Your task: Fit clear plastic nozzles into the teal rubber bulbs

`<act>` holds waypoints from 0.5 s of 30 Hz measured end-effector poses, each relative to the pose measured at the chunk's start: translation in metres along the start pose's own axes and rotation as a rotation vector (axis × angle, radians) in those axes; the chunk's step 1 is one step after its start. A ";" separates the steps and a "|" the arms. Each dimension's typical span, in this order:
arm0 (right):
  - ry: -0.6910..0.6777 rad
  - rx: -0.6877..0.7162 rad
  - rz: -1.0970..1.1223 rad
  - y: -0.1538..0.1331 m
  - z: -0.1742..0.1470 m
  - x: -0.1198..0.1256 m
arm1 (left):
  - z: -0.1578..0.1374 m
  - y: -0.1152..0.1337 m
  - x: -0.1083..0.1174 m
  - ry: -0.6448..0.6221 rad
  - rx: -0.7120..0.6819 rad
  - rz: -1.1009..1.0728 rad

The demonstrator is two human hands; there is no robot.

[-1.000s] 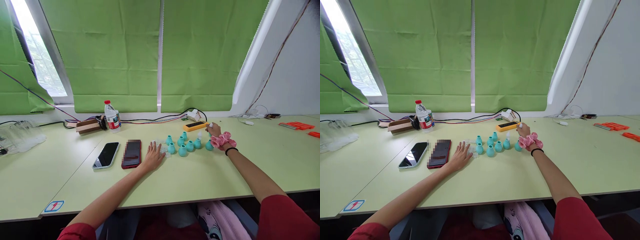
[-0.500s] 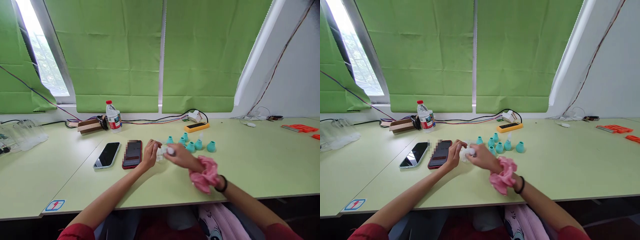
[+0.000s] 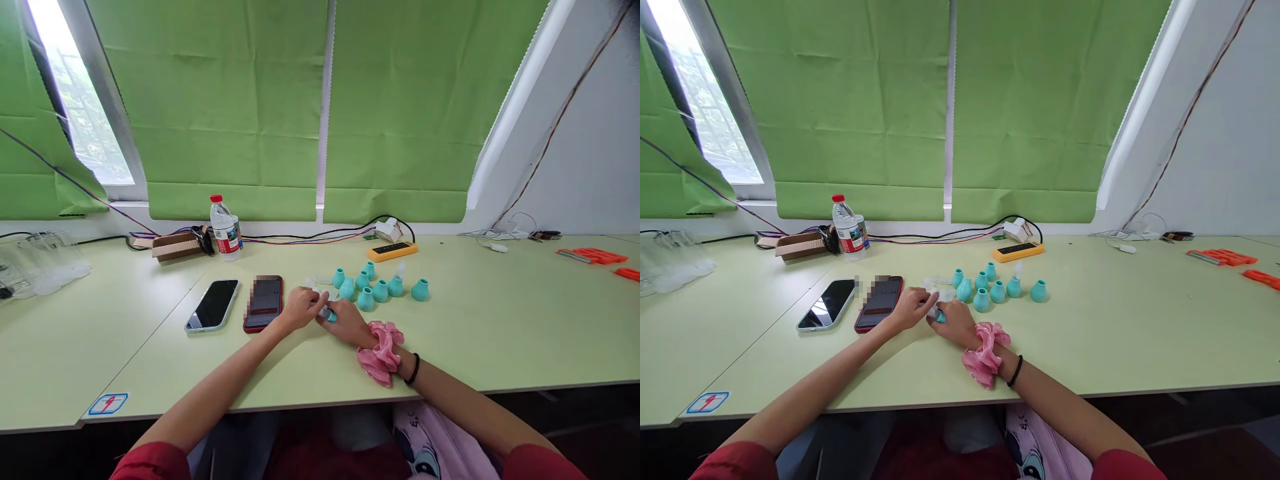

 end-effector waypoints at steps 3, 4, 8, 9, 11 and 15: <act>0.025 0.029 0.057 -0.002 -0.001 -0.002 | 0.001 -0.002 -0.004 -0.067 0.152 -0.123; 0.035 0.036 0.077 -0.003 -0.001 -0.002 | 0.001 -0.004 -0.005 -0.077 0.221 -0.183; 0.078 0.073 0.117 -0.004 0.000 -0.002 | 0.005 -0.009 -0.010 -0.235 0.430 -0.405; 0.085 0.093 0.107 -0.004 0.000 -0.002 | 0.005 -0.009 -0.010 -0.275 0.465 -0.437; 0.087 0.143 0.067 -0.003 -0.001 -0.001 | 0.006 -0.009 -0.007 -0.264 0.474 -0.412; -0.013 0.237 -0.023 -0.005 -0.002 0.000 | 0.004 -0.003 0.000 -0.031 0.221 -0.004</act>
Point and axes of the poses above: each hand's wrist, its own z-axis towards the middle knuckle, its own x-axis out of the back of the hand, y = z × x, the point moved 2 cm from there along z, towards the middle knuckle, and after that the axes turned 12 degrees about x, right-handed, at the moved point
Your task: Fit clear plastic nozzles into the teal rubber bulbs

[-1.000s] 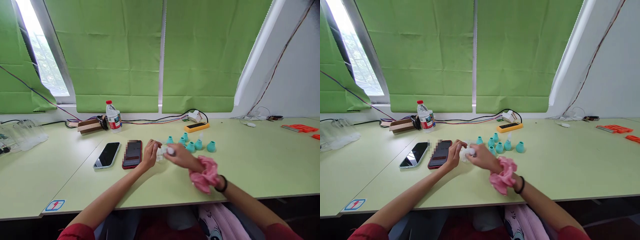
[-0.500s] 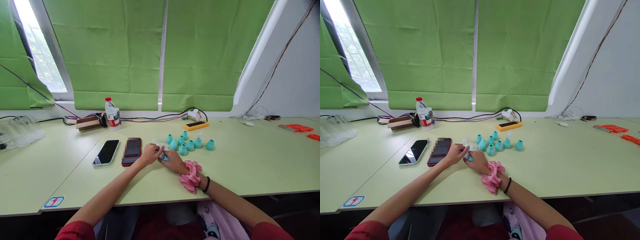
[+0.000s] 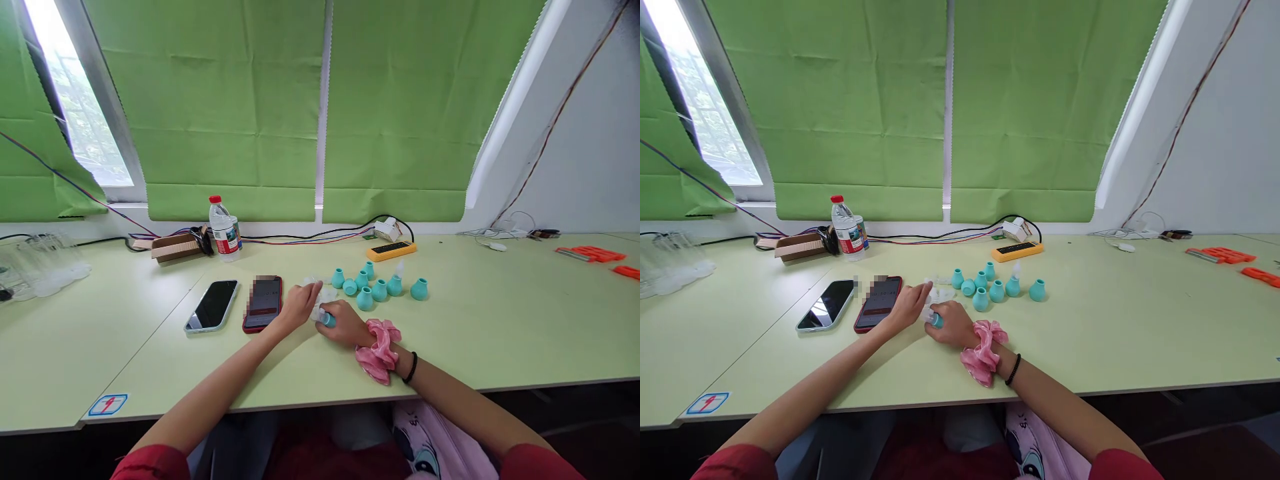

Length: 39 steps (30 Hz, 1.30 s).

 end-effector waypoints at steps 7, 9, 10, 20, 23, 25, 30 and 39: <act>-0.178 0.093 0.000 -0.005 0.001 0.003 | 0.004 -0.015 -0.012 0.020 -0.076 0.211; -0.155 0.049 -0.017 -0.004 0.003 0.003 | 0.006 -0.018 -0.013 0.012 -0.092 0.146; -0.141 0.013 -0.027 -0.003 0.003 0.003 | 0.007 -0.019 -0.013 0.010 -0.101 0.103; -0.103 -0.322 -0.184 0.014 0.003 0.008 | 0.001 -0.012 -0.009 -0.060 -0.011 -0.256; -0.106 -0.367 -0.209 0.016 0.003 0.009 | -0.004 -0.003 -0.005 -0.047 -0.103 -0.210; -0.113 -0.379 -0.204 0.017 0.002 0.009 | -0.008 0.002 -0.003 -0.041 -0.196 -0.119; -0.092 -0.421 -0.207 0.014 0.001 0.008 | -0.010 0.005 -0.005 0.004 -0.343 0.056; 0.014 -0.373 -0.158 0.013 0.003 0.011 | -0.005 0.000 -0.005 0.174 -0.480 0.249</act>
Point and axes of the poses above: each hand's wrist, its own z-axis towards the middle knuckle, its own x-axis out of the back of the hand, y = z × x, the point moved 2 cm from there along z, towards the middle knuckle, and after that the axes turned 12 degrees about x, right-handed, at the moved point
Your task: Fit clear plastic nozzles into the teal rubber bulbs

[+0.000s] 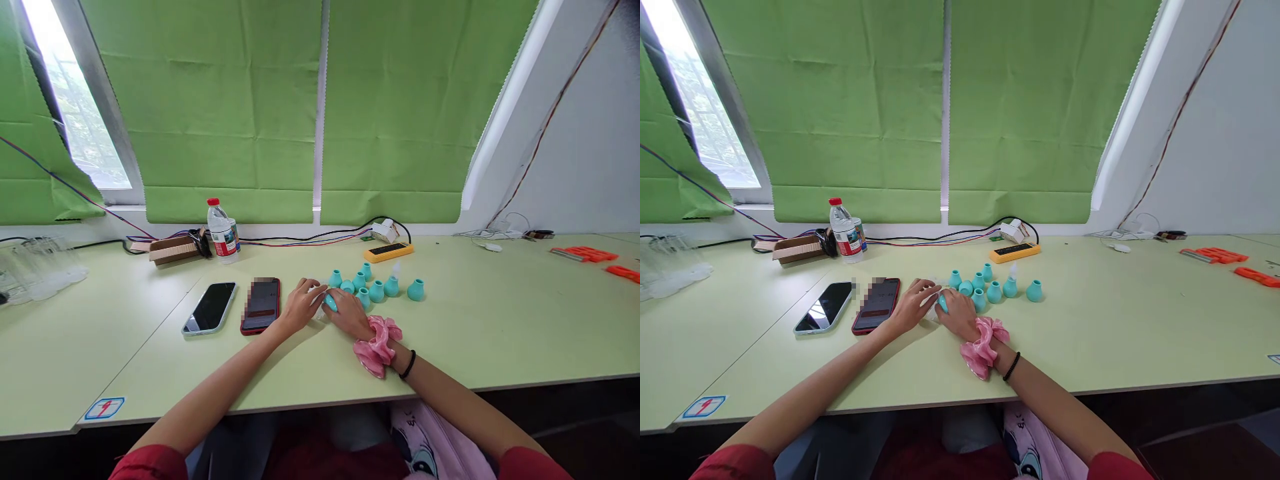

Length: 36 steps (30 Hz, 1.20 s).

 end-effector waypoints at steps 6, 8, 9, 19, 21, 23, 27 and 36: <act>0.087 -0.025 0.070 0.003 0.000 -0.003 | 0.001 0.001 0.000 0.098 -0.068 0.146; 0.107 -0.037 0.075 0.003 0.000 -0.005 | 0.001 0.002 -0.002 0.105 -0.094 0.161; 0.111 -0.043 0.073 0.003 0.000 -0.005 | 0.001 0.002 -0.004 0.104 -0.107 0.163; 0.098 -0.057 -0.025 0.001 -0.001 -0.006 | 0.004 0.006 -0.006 0.098 -0.029 0.070; 0.108 -0.055 -0.041 0.001 -0.001 -0.006 | 0.003 0.006 -0.005 0.075 0.002 0.008; 0.107 -0.064 -0.057 0.000 -0.001 -0.006 | 0.003 0.004 -0.003 0.073 0.059 -0.074; 0.092 -0.073 -0.080 -0.001 0.001 -0.004 | 0.002 0.000 -0.001 0.093 0.168 -0.203; 0.110 -0.052 -0.080 -0.001 0.000 -0.004 | 0.002 -0.001 -0.008 0.066 0.093 0.026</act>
Point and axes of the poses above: each hand's wrist, its own z-axis towards the middle knuckle, its own x-axis out of the back of the hand, y = z × x, the point moved 2 cm from there along z, towards the middle knuckle, and after that the axes turned 12 degrees about x, right-handed, at the moved point
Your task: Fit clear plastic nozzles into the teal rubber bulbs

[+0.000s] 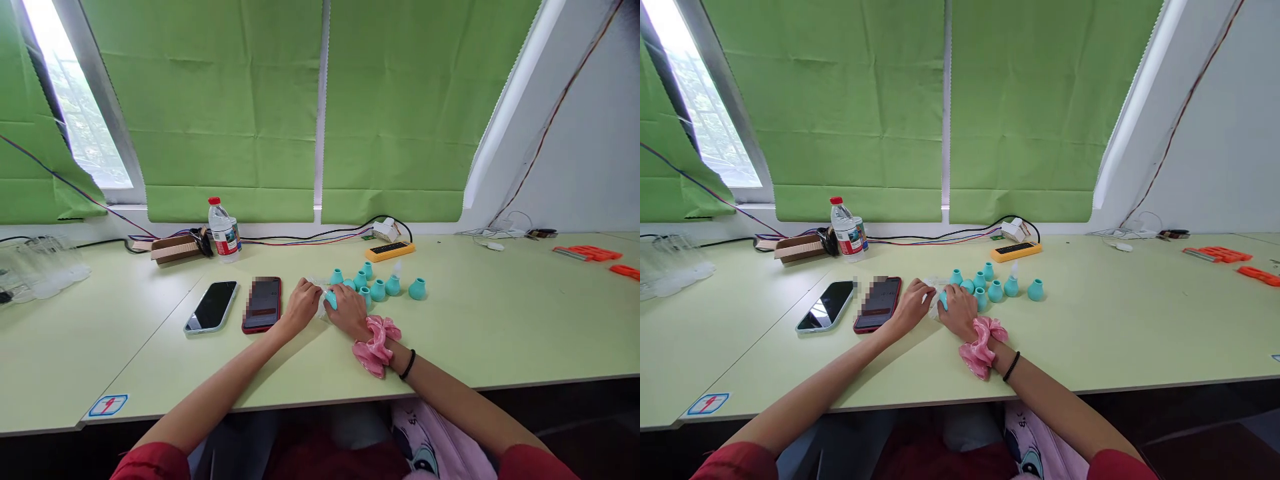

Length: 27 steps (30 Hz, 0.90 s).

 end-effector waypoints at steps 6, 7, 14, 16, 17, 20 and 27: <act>-0.030 -0.062 0.062 -0.002 0.000 0.003 | -0.002 0.003 -0.002 -0.003 -0.067 0.109; -0.024 -0.072 0.100 -0.002 0.000 0.003 | -0.001 0.003 -0.001 -0.002 -0.032 0.056; 0.124 -0.120 0.457 0.004 0.003 -0.007 | 0.000 0.002 0.002 -0.056 0.401 -0.595; 0.166 -0.133 0.527 0.008 0.004 -0.009 | 0.002 -0.002 0.002 -0.051 0.462 -0.683; 0.184 -0.135 0.550 0.009 0.004 -0.010 | 0.003 -0.005 0.003 -0.039 0.473 -0.675; 0.237 -0.100 0.578 0.010 0.003 -0.009 | 0.004 -0.012 0.005 -0.024 0.389 -0.439; 0.237 -0.012 0.577 0.005 0.003 -0.005 | 0.000 -0.013 -0.005 -0.182 0.221 -0.060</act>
Point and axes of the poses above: each hand's wrist, its own z-axis towards the middle knuckle, its own x-axis out of the back of the hand, y = z × x, the point moved 2 cm from there along z, towards the middle knuckle, and after that the axes turned 12 degrees about x, right-handed, at the moved point
